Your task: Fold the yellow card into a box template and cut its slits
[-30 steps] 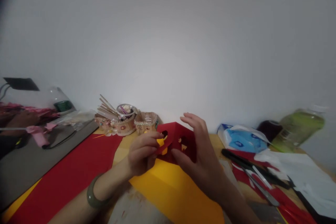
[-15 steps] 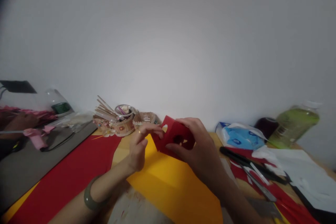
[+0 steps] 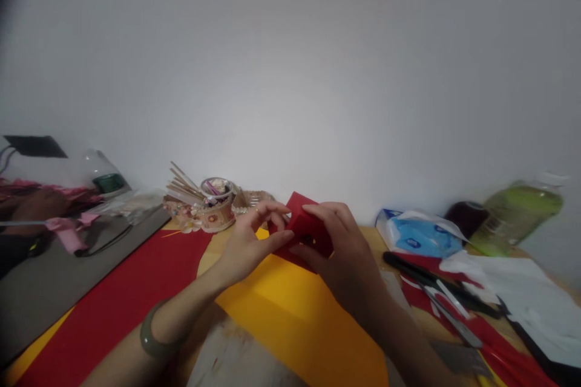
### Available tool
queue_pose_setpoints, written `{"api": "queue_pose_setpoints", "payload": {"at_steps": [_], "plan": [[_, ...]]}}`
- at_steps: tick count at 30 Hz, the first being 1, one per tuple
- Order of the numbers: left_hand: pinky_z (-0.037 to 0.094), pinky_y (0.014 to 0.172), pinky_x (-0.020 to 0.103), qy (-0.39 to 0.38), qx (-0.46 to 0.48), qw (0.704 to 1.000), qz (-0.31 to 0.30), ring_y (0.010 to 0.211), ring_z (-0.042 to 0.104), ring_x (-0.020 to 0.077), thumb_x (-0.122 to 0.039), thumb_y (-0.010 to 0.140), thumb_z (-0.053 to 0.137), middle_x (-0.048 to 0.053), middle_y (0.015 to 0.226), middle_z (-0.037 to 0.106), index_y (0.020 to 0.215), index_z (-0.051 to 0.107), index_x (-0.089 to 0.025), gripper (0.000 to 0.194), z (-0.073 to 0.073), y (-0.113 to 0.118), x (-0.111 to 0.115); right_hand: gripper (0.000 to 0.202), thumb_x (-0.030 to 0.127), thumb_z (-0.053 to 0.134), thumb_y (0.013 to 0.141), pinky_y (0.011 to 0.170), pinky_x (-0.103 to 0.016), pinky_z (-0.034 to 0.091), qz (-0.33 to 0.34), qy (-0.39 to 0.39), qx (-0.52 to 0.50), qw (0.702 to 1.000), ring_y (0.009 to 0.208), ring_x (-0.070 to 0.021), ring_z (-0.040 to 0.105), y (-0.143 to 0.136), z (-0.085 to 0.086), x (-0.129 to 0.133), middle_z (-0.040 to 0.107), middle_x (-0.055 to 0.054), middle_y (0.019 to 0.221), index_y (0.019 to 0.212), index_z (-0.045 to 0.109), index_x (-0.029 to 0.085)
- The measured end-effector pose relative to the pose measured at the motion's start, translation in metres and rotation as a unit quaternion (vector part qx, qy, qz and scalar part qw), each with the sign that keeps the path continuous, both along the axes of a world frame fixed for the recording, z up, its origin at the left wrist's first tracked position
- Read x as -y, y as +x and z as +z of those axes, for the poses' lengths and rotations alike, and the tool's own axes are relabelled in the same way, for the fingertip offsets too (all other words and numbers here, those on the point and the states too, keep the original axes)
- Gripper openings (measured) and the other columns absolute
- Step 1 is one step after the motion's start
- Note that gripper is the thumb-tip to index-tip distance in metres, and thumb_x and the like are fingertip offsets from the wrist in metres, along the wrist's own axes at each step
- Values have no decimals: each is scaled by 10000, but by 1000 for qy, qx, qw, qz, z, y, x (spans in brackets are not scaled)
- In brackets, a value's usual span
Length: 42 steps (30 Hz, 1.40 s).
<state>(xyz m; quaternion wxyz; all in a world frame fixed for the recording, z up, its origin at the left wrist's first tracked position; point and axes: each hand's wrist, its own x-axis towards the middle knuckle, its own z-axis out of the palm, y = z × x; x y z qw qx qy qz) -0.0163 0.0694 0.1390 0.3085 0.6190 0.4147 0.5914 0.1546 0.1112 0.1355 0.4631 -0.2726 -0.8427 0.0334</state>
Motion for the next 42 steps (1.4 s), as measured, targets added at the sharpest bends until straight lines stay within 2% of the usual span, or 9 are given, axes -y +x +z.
{"api": "queue_pose_setpoints", "payload": {"at_steps": [4, 8, 16, 20, 23, 27, 31, 37, 42], "plan": [[394, 655, 263, 11, -7, 1000, -19, 662, 509, 120, -290, 779, 639, -21, 685, 552, 941, 570, -172, 211, -2, -2, -1, 312, 260, 604, 795, 732, -408, 482, 11, -38, -11, 999, 906, -251, 574, 1, -1, -2, 576, -67, 1017, 1095, 517, 260], [416, 671, 271, 48, -44, 998, -2, 678, 534, 126, -290, 821, 605, -6, 697, 583, 954, 612, -167, 182, -6, -5, -4, 326, 216, 624, 776, 754, -394, 473, 24, -52, -4, 998, 918, -238, 557, 2, 0, -4, 578, -62, 1016, 1081, 515, 256], [464, 730, 331, 185, -129, 974, 37, 774, 609, 168, -222, 875, 549, 64, 821, 707, 898, 718, -196, 172, -4, -11, -9, 276, 232, 623, 799, 756, -377, 484, 32, -87, -9, 996, 907, -220, 567, 3, -2, -9, 583, -52, 1004, 1054, 520, 255], [458, 700, 341, 163, -151, 974, 45, 752, 590, 184, -315, 787, 681, 63, 781, 689, 961, 717, -200, 211, -2, -12, -8, 292, 259, 642, 800, 754, -383, 482, 4, -62, -20, 998, 904, -222, 563, 2, -2, -5, 579, -54, 1004, 1067, 524, 246], [444, 686, 334, 136, -141, 980, 44, 727, 563, 179, -318, 735, 733, 43, 722, 653, 943, 726, -204, 238, -1, -13, -9, 286, 280, 644, 808, 737, -379, 479, -6, -40, -19, 999, 886, -221, 567, 2, -2, -4, 581, -56, 987, 1064, 525, 238], [438, 706, 341, 84, -126, 988, 19, 749, 549, 184, -285, 759, 706, 46, 719, 632, 907, 738, -185, 182, 2, -14, -10, 301, 253, 646, 794, 712, -375, 485, 13, -34, -9, 999, 862, -219, 570, 2, -3, -6, 582, -54, 977, 1066, 519, 241], [431, 762, 348, 89, -142, 986, 3, 797, 541, 186, -255, 824, 630, 44, 730, 626, 899, 734, -187, 146, 2, -15, -9, 299, 229, 632, 790, 707, -374, 490, 14, -36, -1, 999, 864, -220, 571, 3, -3, -9, 585, -54, 976, 1068, 521, 249], [432, 781, 334, 101, -163, 981, 2, 815, 520, 178, -245, 873, 555, 32, 705, 592, 743, 707, -195, 206, 0, -15, -10, 287, 236, 622, 787, 697, -382, 495, 11, -39, 5, 999, 850, -221, 577, 2, -3, -10, 595, -56, 963, 1058, 529, 249], [443, 756, 321, 114, -192, 975, -5, 805, 512, 177, -242, 892, 512, 33, 669, 604, 774, 712, -195, 237, -1, -17, -12, 274, 236, 617, 797, 710, -373, 490, 14, -54, 16, 998, 865, -214, 575, 3, -2, -8, 600, -57, 975, 1057, 531, 247]]}}
